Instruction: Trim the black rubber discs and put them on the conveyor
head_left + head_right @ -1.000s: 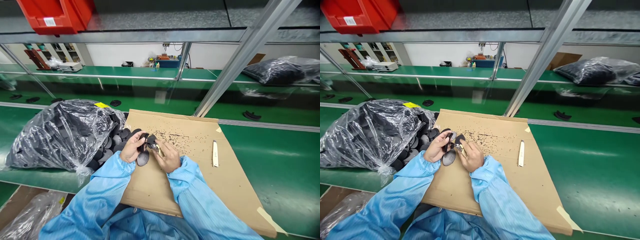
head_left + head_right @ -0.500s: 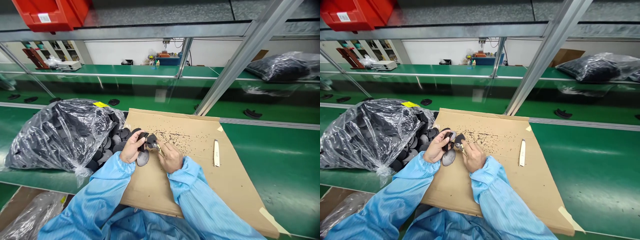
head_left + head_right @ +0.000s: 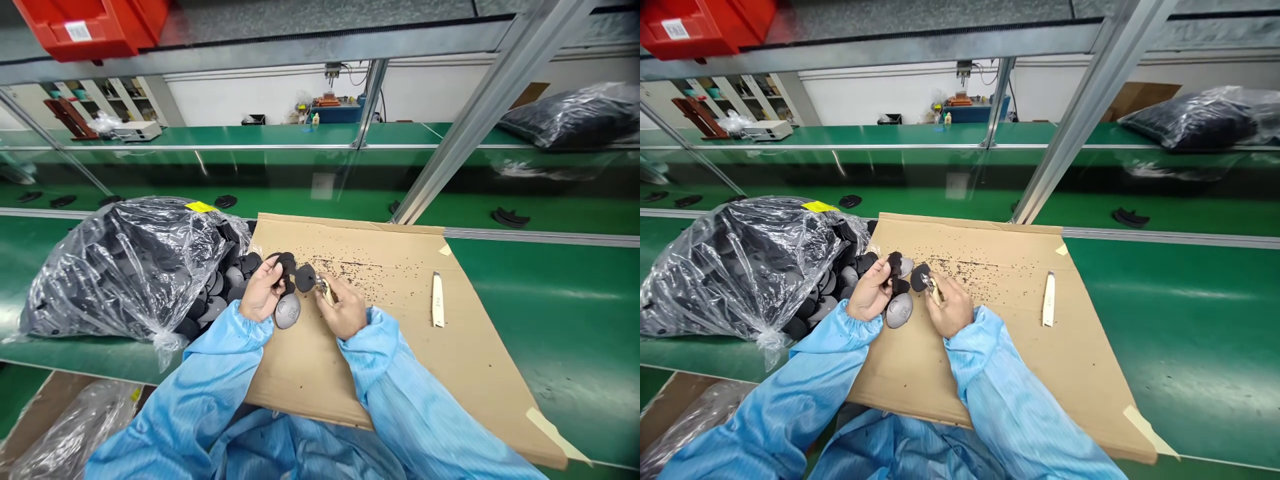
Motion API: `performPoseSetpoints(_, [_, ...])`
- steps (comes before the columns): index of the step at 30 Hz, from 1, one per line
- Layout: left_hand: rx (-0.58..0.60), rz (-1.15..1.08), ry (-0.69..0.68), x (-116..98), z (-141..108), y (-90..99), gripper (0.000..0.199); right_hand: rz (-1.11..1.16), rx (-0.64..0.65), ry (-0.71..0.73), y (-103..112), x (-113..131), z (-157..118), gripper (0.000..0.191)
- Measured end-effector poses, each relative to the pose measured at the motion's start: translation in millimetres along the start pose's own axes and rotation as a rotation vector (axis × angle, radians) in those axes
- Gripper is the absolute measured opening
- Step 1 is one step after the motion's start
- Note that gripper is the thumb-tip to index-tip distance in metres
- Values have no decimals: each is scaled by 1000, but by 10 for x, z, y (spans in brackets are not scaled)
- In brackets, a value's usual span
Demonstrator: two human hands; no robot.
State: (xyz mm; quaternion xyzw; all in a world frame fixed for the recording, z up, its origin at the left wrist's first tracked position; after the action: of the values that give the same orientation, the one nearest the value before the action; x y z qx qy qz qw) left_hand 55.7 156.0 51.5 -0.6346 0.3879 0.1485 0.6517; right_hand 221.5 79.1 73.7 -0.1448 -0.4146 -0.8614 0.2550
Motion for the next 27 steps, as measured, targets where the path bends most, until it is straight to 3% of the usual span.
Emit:
performPoseSetpoints(9, [87,-117,126,125,-17,-51,40,-17,120,98,-112,183,-37,36])
performPoseSetpoints(14, [179,-72,141,107,-58,-127,27,-75,205,129,-140,223,-45,37])
performPoseSetpoints(20, [243,-28,174,132,-89,-125,30,-61,298,110,-150,237,-57,40])
performPoseSetpoints(27, [254,34,160,145,-78,-90,31,-94,559,57,-85,272,-27,40])
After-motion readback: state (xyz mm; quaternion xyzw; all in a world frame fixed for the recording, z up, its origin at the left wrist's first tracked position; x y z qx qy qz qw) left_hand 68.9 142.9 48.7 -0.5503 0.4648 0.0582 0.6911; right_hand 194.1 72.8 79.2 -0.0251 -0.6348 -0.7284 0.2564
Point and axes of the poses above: each hand's wrist, its own z-axis towards the middle knuckle, its own y-axis out of the back of the hand, x = y × z, the point moved 4 cm from there along z, towards the middle knuckle, and after that the axes turned 2 degrees about -z, right-handed, at the moved point
